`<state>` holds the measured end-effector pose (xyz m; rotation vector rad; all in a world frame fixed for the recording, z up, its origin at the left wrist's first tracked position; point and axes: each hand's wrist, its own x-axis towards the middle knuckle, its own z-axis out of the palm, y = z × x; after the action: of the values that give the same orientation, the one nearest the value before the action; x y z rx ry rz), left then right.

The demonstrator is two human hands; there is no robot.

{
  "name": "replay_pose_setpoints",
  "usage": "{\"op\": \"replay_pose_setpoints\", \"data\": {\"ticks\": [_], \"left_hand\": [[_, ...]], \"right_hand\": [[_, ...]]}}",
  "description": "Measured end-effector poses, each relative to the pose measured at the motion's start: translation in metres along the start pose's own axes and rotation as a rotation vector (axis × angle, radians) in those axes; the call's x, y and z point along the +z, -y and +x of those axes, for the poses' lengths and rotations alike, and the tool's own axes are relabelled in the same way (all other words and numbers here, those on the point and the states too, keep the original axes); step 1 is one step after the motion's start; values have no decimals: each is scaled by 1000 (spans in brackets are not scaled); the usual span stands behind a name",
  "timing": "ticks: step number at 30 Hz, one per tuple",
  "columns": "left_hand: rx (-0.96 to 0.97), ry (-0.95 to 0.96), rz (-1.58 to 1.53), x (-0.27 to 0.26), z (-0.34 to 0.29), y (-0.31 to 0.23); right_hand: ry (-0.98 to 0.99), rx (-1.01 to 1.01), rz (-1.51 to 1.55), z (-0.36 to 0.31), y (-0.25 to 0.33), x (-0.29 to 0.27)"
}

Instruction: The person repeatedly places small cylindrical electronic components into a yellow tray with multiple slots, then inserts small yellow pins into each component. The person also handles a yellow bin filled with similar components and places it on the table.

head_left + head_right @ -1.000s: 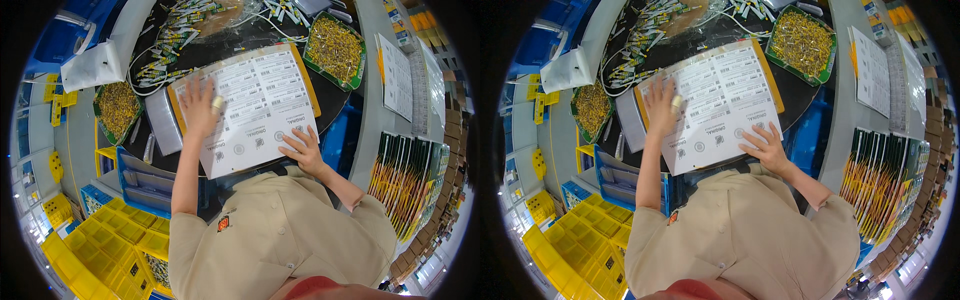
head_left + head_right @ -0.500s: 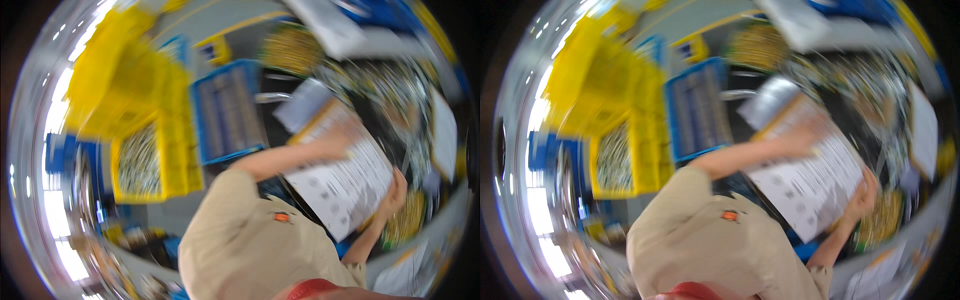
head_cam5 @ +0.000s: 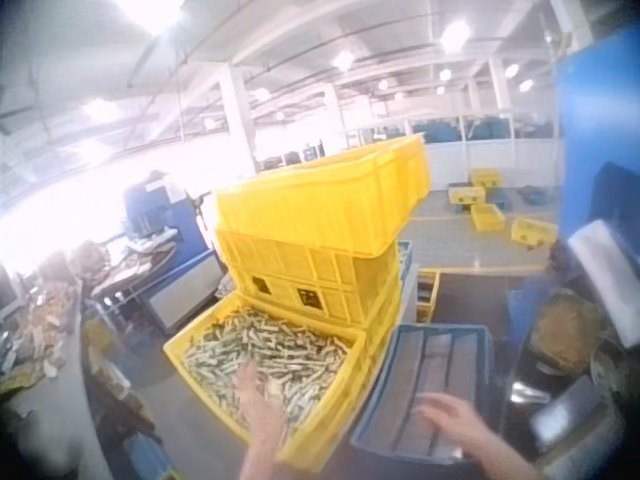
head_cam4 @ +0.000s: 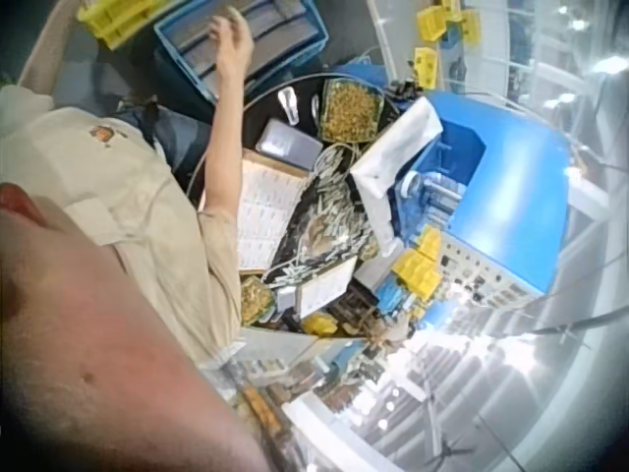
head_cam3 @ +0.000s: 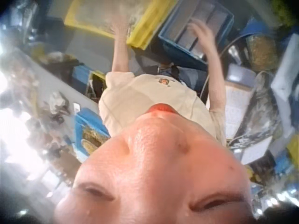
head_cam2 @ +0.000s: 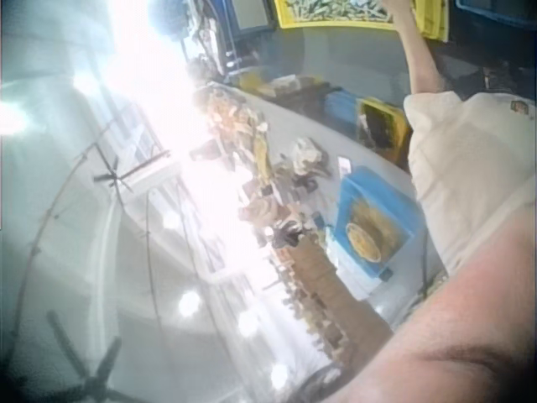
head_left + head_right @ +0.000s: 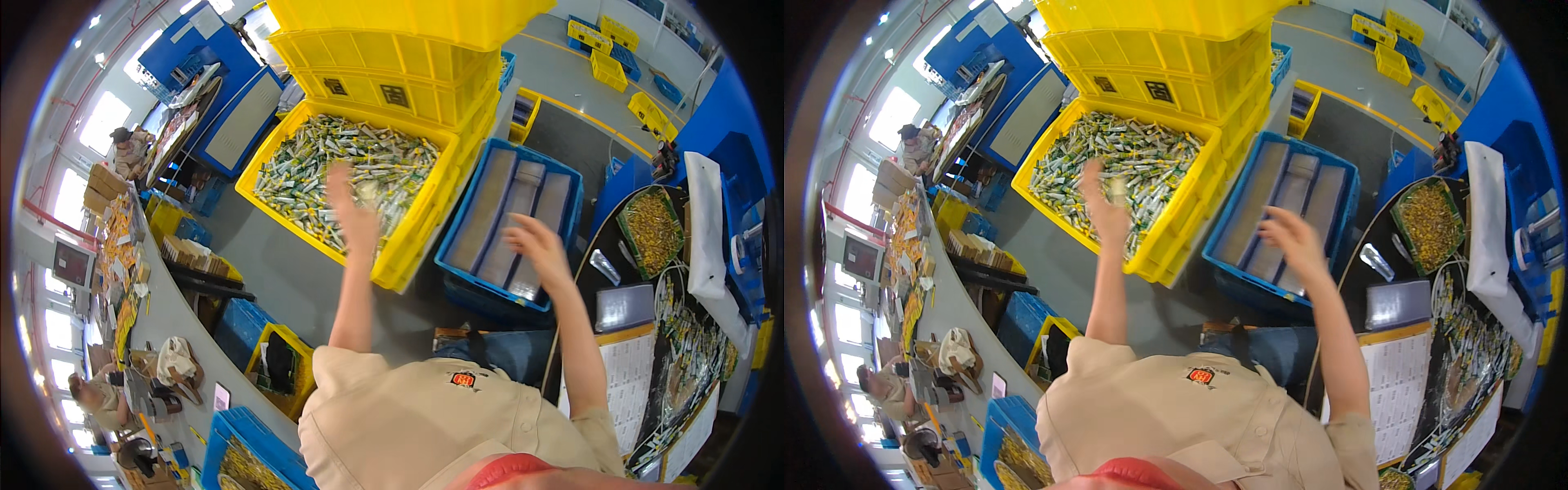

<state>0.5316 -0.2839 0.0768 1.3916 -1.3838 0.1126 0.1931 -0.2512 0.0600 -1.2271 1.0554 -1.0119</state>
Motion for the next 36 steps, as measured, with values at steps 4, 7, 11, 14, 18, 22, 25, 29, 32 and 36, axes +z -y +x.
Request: {"op": "replay_pose_setpoints", "data": {"ticks": [4,7,11,14,18,22,25,29,32,36], "left_hand": [[-427,-321,3,-73,3,111],[-412,-345,63,-99,-3,138],[-201,-344,184,-104,39,158],[15,-251,307,-109,83,187],[-61,45,367,-85,139,250],[-426,617,569,-33,171,322],[-565,672,663,-9,187,349],[-565,729,663,-29,214,318],[-595,779,395,-70,224,250],[-894,784,-19,-112,201,144]], "right_hand": [[-82,361,391,101,-65,142],[-172,233,129,139,-82,188],[-360,121,290,131,-70,201],[-308,56,265,91,-58,184],[-426,219,282,31,-51,125],[-485,287,-107,-8,-59,94],[-573,75,9,-9,-80,107],[-663,30,169,12,-118,97],[-723,168,349,28,-136,59],[-607,116,488,18,-105,-19]]}}
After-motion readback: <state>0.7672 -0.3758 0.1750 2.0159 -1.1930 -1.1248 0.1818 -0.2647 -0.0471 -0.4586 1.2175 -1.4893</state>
